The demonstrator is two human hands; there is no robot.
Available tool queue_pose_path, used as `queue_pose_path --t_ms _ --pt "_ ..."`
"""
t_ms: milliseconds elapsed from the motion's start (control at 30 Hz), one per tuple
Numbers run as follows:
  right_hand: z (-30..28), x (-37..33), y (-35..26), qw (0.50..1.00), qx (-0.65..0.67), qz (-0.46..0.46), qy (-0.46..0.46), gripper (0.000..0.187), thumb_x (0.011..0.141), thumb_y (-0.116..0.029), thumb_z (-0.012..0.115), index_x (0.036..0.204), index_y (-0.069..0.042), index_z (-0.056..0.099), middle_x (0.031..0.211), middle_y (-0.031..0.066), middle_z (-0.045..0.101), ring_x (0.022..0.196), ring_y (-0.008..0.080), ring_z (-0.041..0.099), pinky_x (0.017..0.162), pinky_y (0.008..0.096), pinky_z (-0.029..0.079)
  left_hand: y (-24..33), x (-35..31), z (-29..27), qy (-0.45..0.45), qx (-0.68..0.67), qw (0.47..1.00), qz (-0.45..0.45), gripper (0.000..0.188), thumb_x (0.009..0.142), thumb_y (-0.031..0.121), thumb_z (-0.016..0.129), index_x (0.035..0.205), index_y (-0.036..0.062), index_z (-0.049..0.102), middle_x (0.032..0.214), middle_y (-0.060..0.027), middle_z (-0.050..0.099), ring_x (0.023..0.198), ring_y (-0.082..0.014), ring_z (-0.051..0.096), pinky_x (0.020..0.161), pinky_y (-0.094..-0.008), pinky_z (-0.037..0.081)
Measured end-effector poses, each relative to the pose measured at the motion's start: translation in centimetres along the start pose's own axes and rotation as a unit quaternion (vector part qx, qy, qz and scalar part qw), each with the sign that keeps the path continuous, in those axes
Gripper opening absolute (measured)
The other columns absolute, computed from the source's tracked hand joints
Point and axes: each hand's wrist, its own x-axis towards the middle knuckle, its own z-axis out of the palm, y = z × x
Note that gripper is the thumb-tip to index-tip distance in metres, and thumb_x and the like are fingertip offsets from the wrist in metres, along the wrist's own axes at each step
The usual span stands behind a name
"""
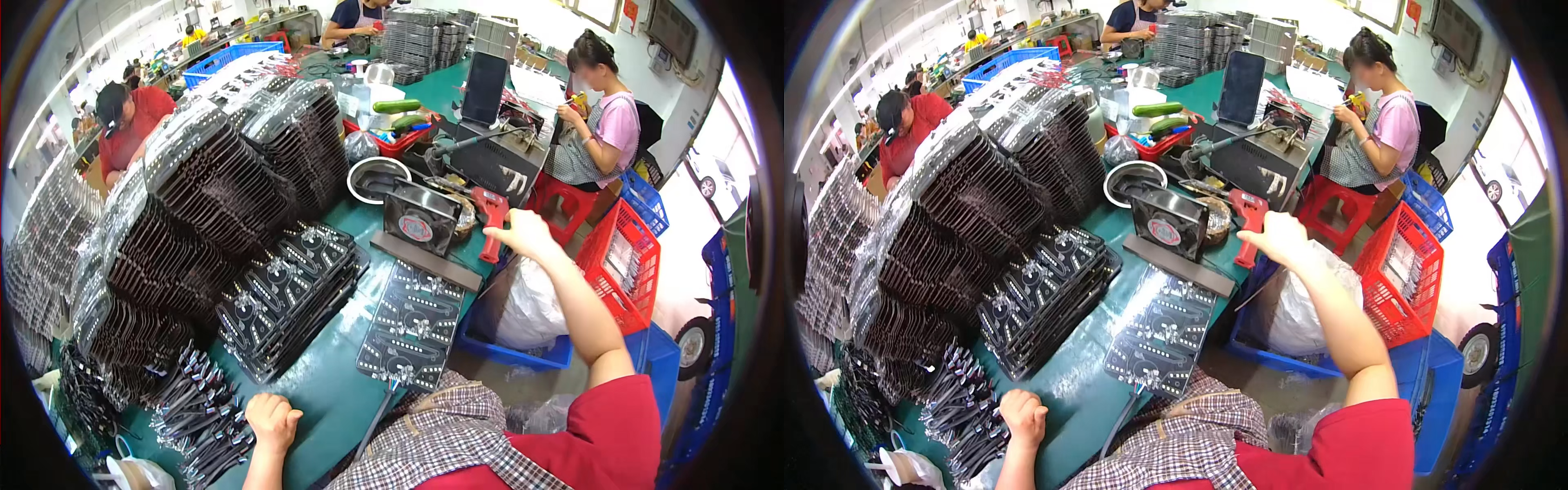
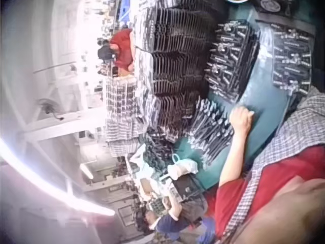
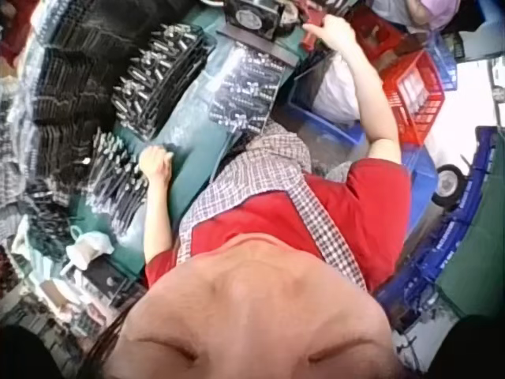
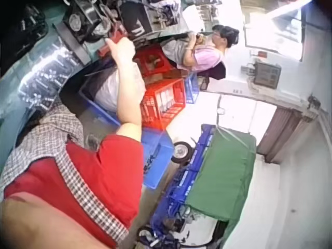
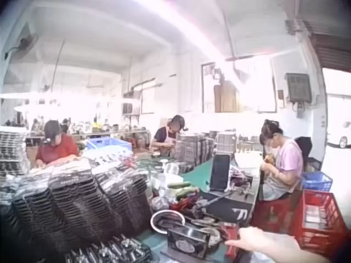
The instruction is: The person solders electrical wires onto an LED lighting circuit board using a soldering gun.
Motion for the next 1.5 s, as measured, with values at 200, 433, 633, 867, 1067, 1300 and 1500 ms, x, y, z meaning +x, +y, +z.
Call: queue_pose_path --t_ms 200,433,633,867,1067,1300,1500 --pt "6.7 -0.2 -1.2 0.963 0.183 0.065 0.186 0.044 0.069 -0.031 0.067 0.087 0.007 0.057 0.083 0.0272 0.063 0.085 0.0379 0.064 0.078 0.0434 0.05 0.3 -0.4 -0.7 -0.008 -0.013 1.0 -0.001 0.043 0.089 0.04 0.045 0.062 0.0082 0.05 0.063 -0.007 0.049 0.059 -0.0271 0.049 0.054 -0.0382 0.037" --pt "5.9 -0.8 2.3 0.602 0.795 0.075 -0.017 0.015 0.073 -0.019 0.064 0.073 -0.005 0.057 0.059 0.0029 0.054 0.041 0.0121 0.046 0.037 0.0232 0.034 8.2 0.4 -3.9 -0.078 -0.209 0.958 -0.181 0.017 0.077 0.014 0.056 0.085 0.0002 0.062 0.084 -0.0133 0.059 0.076 -0.0309 0.058 0.071 -0.0386 0.046" --pt "6.8 -10.5 -0.1 0.498 0.858 0.015 0.127 0.032 0.084 -0.019 0.059 0.111 -0.004 0.051 0.087 0.0068 0.061 0.061 0.014 0.058 0.053 0.0266 0.049 16.7 -2.2 -4.0 -0.274 -0.628 0.646 -0.337 0.042 0.093 0.028 0.047 0.124 0.0009 0.05 0.122 -0.0217 0.051 0.116 -0.0321 0.049 0.1 -0.0388 0.034" --pt "8.3 -12.8 4.4 0.332 0.939 -0.085 0.008 0.043 0.091 -0.015 0.055 0.13 -0.008 0.041 0.112 0.011 0.058 0.063 0.0095 0.047 0.053 0.0192 0.042 14.0 -3.0 9.8 -0.253 -0.148 0.931 -0.217 0.075 0.087 0.047 0.052 0.142 0.0046 0.023 0.145 -0.0291 0.018 0.134 -0.0431 0.022 0.109 -0.0446 0.024" --pt "9.3 -14.7 4.1 0.279 0.948 -0.129 -0.082 0.059 0.089 -0.008 0.055 0.141 -0.007 0.026 0.128 0.0105 0.048 0.069 0.0086 0.043 0.058 0.0177 0.043 13.5 -1.1 13.0 -0.236 -0.083 0.893 -0.374 0.089 0.078 0.061 0.057 0.137 -0.0012 0.032 0.137 -0.0276 0.036 0.125 -0.0419 0.037 0.103 -0.0436 0.033" --pt "10.7 -15.6 3.5 0.178 0.96 -0.12 -0.181 0.065 0.09 -0.012 0.056 0.144 -0.01 0.019 0.127 0.0089 0.049 0.07 0.0099 0.044 0.06 0.021 0.043 14.4 -0.3 12.0 -0.351 -0.013 0.835 -0.423 0.071 0.088 0.055 0.045 0.13 -0.0018 0.042 0.125 -0.0258 0.05 0.113 -0.0412 0.049 0.096 -0.0451 0.04" --pt "12.1 -14.9 3.3 0.196 0.955 -0.102 -0.199 0.066 0.09 -0.015 0.055 0.144 -0.01 0.017 0.123 0.0075 0.049 0.067 0.0099 0.042 0.056 0.0225 0.041 13.4 -4.3 5.8 -0.479 -0.238 0.759 -0.371 0.043 0.097 0.035 0.038 0.111 -0.0034 0.054 0.108 -0.0258 0.057 0.1 -0.0377 0.056 0.087 -0.0414 0.043"
